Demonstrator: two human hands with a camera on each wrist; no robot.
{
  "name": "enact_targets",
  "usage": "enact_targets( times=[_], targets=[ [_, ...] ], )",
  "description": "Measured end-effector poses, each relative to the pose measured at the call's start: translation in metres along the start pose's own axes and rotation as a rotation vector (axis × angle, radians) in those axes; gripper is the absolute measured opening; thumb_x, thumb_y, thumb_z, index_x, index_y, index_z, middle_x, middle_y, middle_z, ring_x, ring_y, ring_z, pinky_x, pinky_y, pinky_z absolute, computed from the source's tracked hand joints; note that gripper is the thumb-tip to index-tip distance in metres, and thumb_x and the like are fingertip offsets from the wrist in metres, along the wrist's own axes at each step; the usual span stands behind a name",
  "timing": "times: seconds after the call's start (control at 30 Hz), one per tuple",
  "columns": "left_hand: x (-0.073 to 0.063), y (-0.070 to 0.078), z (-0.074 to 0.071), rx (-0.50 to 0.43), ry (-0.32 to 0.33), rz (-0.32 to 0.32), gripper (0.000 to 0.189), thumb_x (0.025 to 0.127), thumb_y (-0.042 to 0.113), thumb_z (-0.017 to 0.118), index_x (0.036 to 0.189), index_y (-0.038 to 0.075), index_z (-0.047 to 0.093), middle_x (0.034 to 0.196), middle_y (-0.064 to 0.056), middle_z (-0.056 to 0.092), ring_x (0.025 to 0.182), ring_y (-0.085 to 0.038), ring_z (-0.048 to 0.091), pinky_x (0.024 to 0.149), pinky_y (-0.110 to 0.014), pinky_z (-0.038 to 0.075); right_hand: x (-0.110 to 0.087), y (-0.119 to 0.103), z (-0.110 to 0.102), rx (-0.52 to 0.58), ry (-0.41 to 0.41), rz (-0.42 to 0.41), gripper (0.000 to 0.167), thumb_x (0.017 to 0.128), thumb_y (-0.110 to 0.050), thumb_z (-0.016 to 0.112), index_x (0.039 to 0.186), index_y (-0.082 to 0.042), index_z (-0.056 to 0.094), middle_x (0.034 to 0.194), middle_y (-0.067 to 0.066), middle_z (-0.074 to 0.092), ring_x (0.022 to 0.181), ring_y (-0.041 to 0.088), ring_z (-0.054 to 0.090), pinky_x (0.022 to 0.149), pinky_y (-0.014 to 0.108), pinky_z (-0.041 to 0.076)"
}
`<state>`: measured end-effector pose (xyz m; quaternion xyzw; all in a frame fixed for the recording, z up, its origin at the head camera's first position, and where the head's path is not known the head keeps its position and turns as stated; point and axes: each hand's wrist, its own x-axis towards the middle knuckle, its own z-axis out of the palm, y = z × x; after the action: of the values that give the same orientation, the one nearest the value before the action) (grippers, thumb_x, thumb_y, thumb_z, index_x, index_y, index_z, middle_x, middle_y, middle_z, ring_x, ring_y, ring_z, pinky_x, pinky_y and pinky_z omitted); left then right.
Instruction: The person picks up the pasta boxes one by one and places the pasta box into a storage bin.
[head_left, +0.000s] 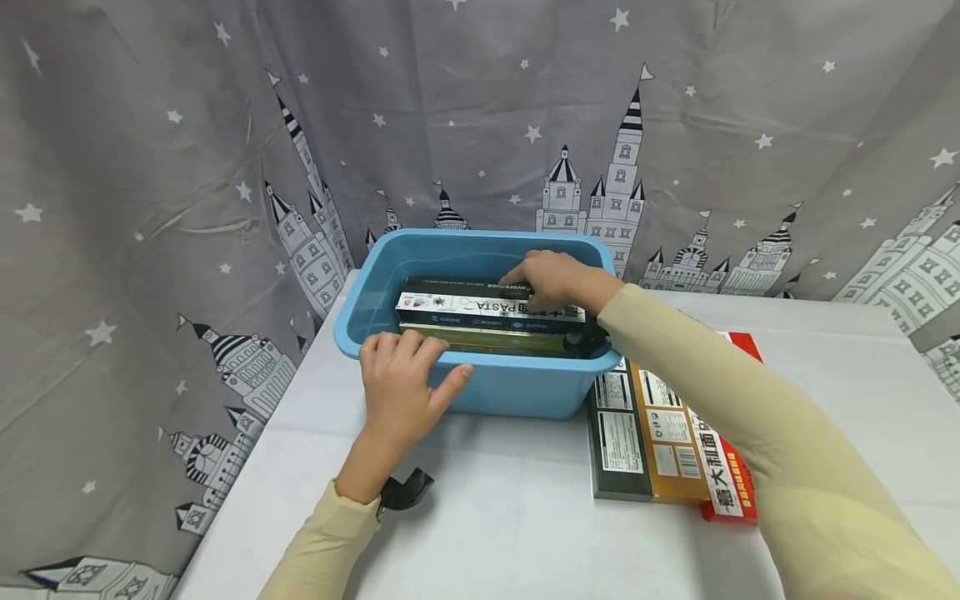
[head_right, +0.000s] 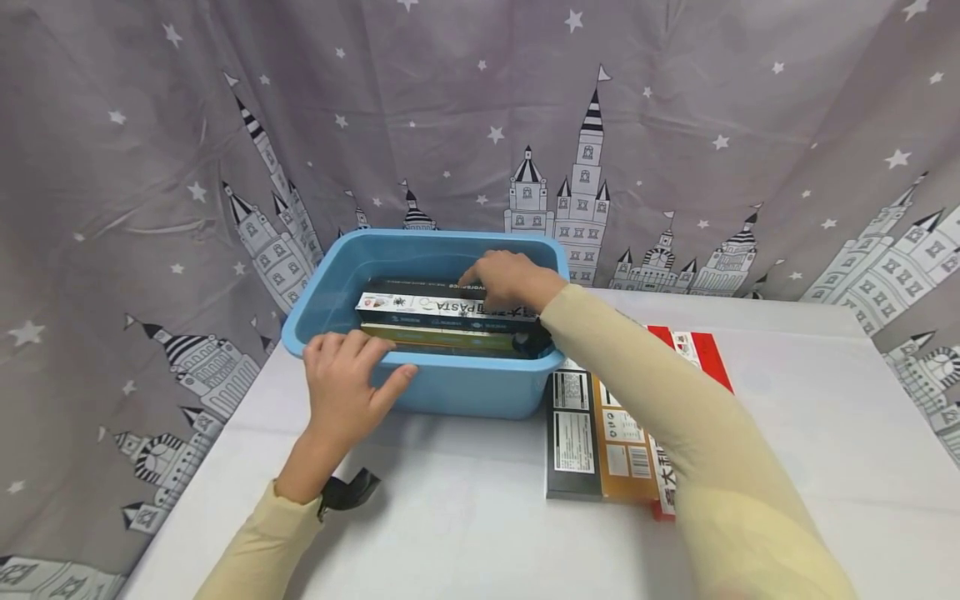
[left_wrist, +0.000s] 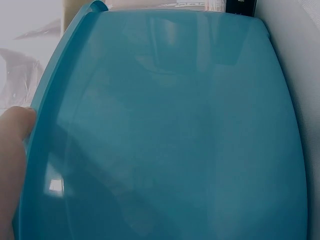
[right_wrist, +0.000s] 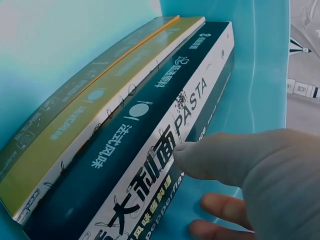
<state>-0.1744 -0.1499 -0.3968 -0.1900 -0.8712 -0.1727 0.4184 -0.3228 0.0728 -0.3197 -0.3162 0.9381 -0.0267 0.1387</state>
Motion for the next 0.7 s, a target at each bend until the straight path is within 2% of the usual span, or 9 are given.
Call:
enact_targets(
  times=[0.27, 0.5, 0.7],
  targets=[
    [0.001, 0.001, 0.001, 0.008, 0.006, 0.011, 0.075, 0.101, 0.072, 0.031, 0.092, 0.01, 0.072, 0.084, -0.011, 0.065, 0.077, -0.032, 0.049, 0.09, -0.057, 0.037, -0.001, 0.001, -0.001, -0.006, 0.024, -0.005, 0.055, 0.095, -0.012, 0.07, 0.147, -0.023, 0.057, 0.144, 0.019, 0.053, 0.114, 0.031, 0.059, 0.078, 0.039, 0.051],
    [0.0, 0.001, 0.002, 0.013, 0.006, 0.008, 0.075, 0.101, 0.072, 0.031, 0.092, 0.01, 0.072, 0.083, -0.011, 0.065, 0.077, -0.032, 0.05, 0.091, -0.057, 0.038, -0.001, 0.0, -0.001, -0.008, 0.031, -0.017, 0.055, 0.094, -0.013, 0.072, 0.147, -0.024, 0.057, 0.142, 0.019, 0.054, 0.119, 0.032, 0.059, 0.084, 0.042, 0.053],
    [-0.001, 0.001, 0.0, 0.009, 0.002, 0.001, 0.074, 0.101, 0.071, 0.032, 0.092, 0.009, 0.071, 0.083, -0.011, 0.066, 0.077, -0.033, 0.05, 0.091, -0.057, 0.037, -0.01, 0.0, -0.015, -0.008, 0.042, -0.043, 0.056, 0.095, -0.012, 0.07, 0.148, -0.022, 0.055, 0.149, 0.02, 0.05, 0.125, 0.035, 0.058, 0.084, 0.044, 0.055]
  ],
)
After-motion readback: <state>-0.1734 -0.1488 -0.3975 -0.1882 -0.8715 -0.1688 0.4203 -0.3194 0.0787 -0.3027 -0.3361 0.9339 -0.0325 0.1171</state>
